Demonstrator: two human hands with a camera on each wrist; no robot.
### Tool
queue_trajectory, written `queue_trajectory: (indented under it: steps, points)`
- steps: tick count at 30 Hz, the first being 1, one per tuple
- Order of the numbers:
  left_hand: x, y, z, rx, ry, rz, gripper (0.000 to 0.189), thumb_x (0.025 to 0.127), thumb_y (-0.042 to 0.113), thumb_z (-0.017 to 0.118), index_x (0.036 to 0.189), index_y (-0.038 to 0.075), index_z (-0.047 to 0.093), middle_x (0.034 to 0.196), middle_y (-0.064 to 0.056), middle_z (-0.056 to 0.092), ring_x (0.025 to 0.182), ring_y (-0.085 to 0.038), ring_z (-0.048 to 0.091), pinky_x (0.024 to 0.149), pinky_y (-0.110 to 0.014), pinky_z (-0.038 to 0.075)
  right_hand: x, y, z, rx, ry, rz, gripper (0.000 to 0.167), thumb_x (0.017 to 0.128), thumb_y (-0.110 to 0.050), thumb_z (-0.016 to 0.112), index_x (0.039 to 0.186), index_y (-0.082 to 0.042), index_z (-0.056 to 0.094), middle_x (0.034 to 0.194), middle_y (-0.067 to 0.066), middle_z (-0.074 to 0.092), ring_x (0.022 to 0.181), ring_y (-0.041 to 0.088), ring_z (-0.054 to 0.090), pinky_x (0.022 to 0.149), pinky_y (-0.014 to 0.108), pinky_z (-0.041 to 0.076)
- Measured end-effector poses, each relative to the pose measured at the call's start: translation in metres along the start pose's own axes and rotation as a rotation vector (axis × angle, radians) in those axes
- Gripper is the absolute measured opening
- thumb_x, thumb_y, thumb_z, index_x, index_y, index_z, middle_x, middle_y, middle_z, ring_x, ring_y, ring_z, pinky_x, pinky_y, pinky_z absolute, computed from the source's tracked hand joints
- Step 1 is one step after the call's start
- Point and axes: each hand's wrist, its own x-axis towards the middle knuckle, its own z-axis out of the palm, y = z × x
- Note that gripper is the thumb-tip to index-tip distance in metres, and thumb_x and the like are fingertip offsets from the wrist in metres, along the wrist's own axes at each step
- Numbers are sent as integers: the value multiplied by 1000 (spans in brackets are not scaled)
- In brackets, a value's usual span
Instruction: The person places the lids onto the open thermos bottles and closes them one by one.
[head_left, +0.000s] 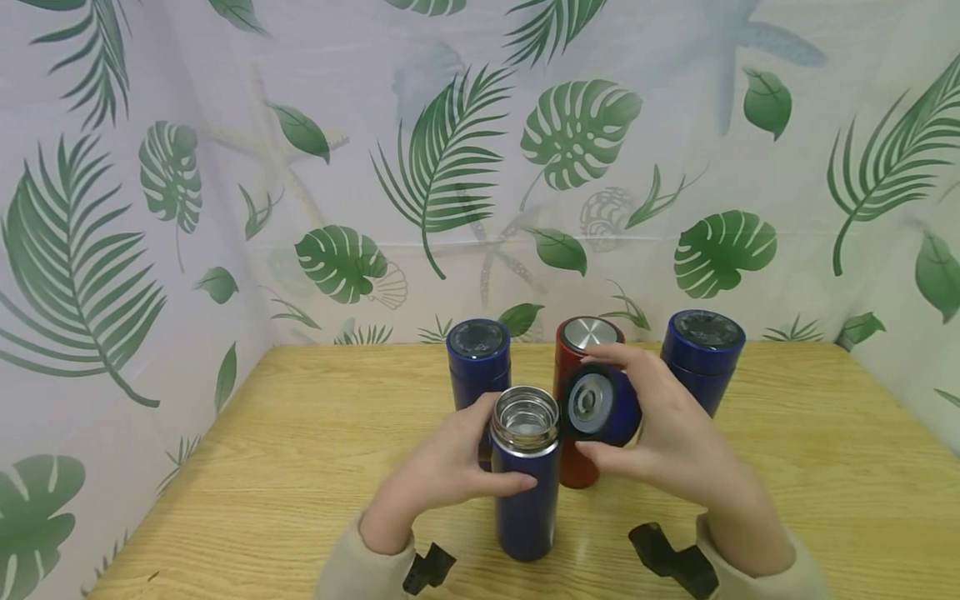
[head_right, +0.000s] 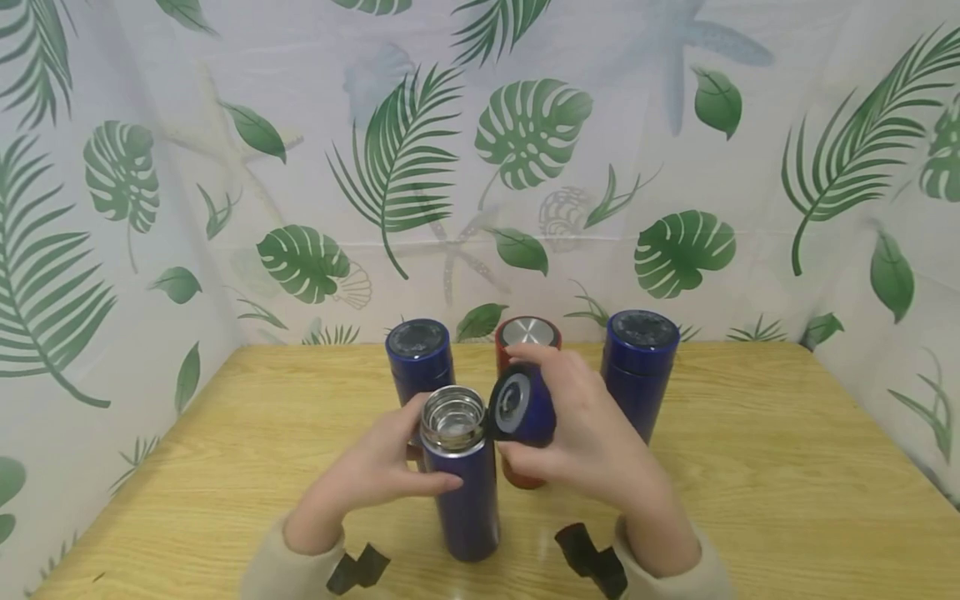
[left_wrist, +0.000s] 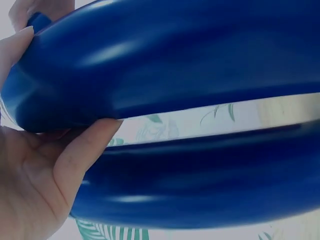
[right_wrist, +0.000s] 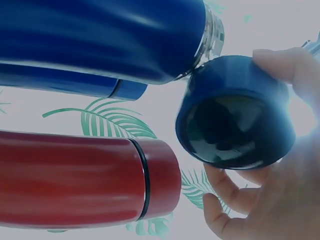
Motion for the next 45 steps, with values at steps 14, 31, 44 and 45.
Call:
queue_trajectory:
  steps: [14,31,44,45]
  points:
    - [5,0,12,-71,-15,-14,69,71,21,75,127,9,36,113,-4,53,97,-10,54,70,-20,48,3,0,5,239,85,-95,94,54,9,78,128,1,22,118,17,46,106,14,46,85,15,38]
    - [5,2,14,-129,-41,6,65,74,19,73,127,18,36,116,-1,52,98,-9,55,71,-22,48,6,-7,28,252,68,-91,90,56,3,80,127,-3,24,123,11,45,104,22,50,80,26,46]
    - [4,3,15,-118,-38,12,67,73,17,73,128,14,35,116,-3,52,96,-10,55,71,-23,49,7,-7,32,215,25,-55,86,60,-2,79,128,-6,27,126,8,43,108,20,47,85,34,43]
    - [5,3,14,-119,-39,9,67,73,16,73,128,14,35,116,-3,52,96,-9,55,71,-22,48,7,-7,32,214,23,-54,86,60,-2,79,128,-6,27,126,8,43,108,20,48,84,34,43]
